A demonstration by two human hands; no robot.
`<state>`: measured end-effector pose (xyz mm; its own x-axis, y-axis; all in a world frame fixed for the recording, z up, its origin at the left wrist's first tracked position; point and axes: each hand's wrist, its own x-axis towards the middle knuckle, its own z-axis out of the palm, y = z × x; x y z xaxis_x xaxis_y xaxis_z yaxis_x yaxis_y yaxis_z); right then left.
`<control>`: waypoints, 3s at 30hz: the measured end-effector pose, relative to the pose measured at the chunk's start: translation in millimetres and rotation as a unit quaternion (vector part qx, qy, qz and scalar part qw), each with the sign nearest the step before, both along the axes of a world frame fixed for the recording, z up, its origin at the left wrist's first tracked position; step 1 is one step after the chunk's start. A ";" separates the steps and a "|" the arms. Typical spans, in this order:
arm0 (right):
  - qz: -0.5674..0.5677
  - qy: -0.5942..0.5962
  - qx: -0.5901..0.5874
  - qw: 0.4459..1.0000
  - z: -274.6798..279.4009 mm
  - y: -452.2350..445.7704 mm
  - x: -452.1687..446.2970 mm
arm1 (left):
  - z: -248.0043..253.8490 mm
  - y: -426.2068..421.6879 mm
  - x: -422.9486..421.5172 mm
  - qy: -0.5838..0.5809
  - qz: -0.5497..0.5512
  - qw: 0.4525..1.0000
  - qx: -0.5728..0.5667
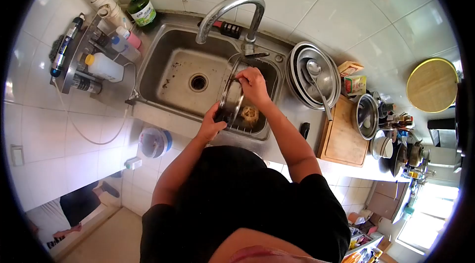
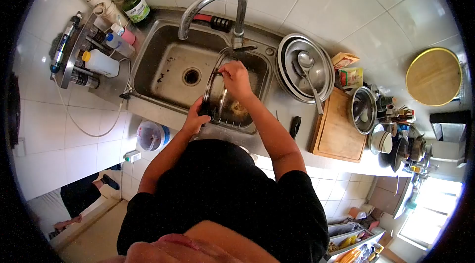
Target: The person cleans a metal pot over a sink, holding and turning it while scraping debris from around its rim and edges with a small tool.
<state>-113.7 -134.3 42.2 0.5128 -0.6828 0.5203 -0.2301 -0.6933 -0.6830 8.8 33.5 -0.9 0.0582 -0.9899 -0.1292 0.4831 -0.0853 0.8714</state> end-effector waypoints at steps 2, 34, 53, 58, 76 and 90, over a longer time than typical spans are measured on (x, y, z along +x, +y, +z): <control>0.016 0.000 -0.007 1.000 -0.5 4.9 2.5 | -1.1 2.0 0.4 -0.006 0.006 1.000 0.003; 0.102 0.030 -0.066 0.992 1.7 9.3 16.8 | 3.1 1.3 5.6 -0.023 0.013 1.000 0.000; 0.089 0.042 -0.017 0.995 2.8 -6.7 13.6 | 1.9 1.0 0.7 -0.025 0.024 0.999 -0.009; 0.137 0.046 -0.035 0.989 3.4 3.5 16.5 | 3.3 0.5 3.6 -0.020 0.020 1.000 0.000; 0.122 0.093 -0.065 0.986 5.5 10.4 17.8 | 3.6 -1.5 1.2 -0.006 0.011 1.000 -0.017; 0.149 0.080 0.022 0.985 -4.5 -15.8 20.2 | 11.0 -1.5 0.6 -0.031 0.017 0.999 -0.014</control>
